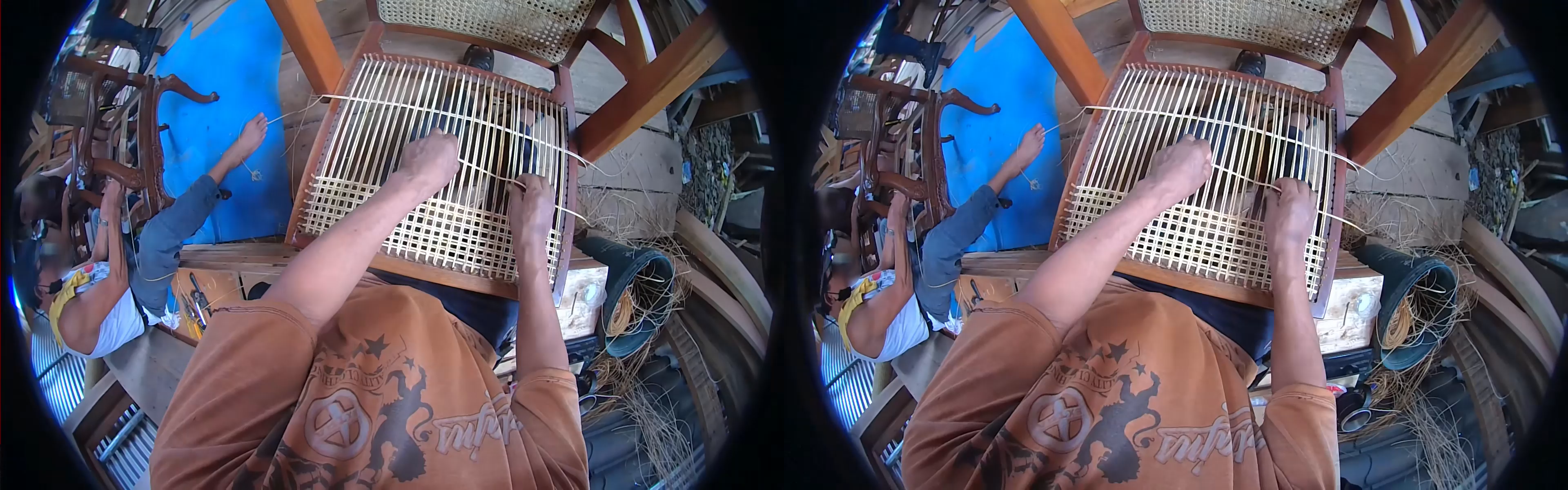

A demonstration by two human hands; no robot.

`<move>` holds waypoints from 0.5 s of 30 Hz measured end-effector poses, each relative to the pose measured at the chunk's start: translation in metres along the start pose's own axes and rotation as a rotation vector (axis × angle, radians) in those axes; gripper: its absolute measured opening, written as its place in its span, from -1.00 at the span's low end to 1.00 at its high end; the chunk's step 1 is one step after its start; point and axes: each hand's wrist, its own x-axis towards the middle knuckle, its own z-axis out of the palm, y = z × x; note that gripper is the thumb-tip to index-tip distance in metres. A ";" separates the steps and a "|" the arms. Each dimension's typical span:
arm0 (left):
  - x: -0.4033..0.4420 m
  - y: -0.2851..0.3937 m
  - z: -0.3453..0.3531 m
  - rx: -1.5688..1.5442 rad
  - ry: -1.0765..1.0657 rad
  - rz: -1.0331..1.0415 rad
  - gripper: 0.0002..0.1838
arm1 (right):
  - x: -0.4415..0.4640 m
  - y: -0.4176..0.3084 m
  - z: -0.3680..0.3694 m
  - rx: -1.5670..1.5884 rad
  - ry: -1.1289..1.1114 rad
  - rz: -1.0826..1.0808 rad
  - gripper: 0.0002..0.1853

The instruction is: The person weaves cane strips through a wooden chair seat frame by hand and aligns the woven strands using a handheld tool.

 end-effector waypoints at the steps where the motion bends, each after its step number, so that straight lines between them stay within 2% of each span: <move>1: -0.002 0.000 0.000 -0.001 0.049 -0.007 -0.90 | -0.003 0.000 0.000 -0.026 0.054 -0.018 -0.73; 2: -0.004 0.001 -0.001 -0.058 -0.001 -0.062 -0.91 | -0.009 -0.003 0.002 -0.040 0.071 -0.031 -0.75; 4: -0.021 -0.015 -0.008 0.031 0.082 0.057 -0.89 | -0.014 -0.005 -0.006 0.021 0.132 -0.210 -0.73; 5: -0.033 -0.044 -0.015 0.021 0.128 0.003 -0.86 | -0.014 -0.006 -0.010 0.054 0.161 -0.304 -0.72; 6: -0.047 -0.076 -0.033 0.043 0.159 -0.250 -0.86 | -0.010 -0.009 -0.012 0.147 0.249 -0.298 -0.72; 7: -0.063 -0.111 -0.058 0.237 0.075 -0.339 -0.89 | -0.007 -0.027 -0.029 0.211 0.224 -0.233 -0.67; 8: -0.087 -0.132 -0.069 0.230 0.305 -0.135 -0.89 | 0.003 -0.039 -0.012 0.405 0.160 -0.220 -0.59; 9: -0.108 -0.141 -0.076 0.225 0.530 0.072 -0.87 | 0.008 -0.080 -0.006 0.526 -0.091 -0.079 -0.50; 10: -0.117 -0.132 -0.085 0.185 0.600 0.138 -0.86 | 0.013 -0.116 -0.002 0.584 -0.376 -0.094 -0.43; 11: -0.120 -0.116 -0.096 0.142 0.678 0.204 -0.86 | 0.013 -0.132 0.003 0.674 -0.566 -0.167 -0.43; 12: -0.116 -0.105 -0.105 0.107 0.763 0.275 -0.85 | 0.017 -0.136 0.000 0.664 -0.577 -0.209 -0.45; 13: -0.109 -0.100 -0.104 0.063 0.738 0.254 -0.85 | 0.020 -0.140 -0.006 0.655 -0.590 -0.251 -0.47; 15: -0.093 -0.090 -0.087 -0.035 0.682 0.199 -0.84 | 0.020 -0.116 -0.030 0.554 -0.395 -0.163 -0.64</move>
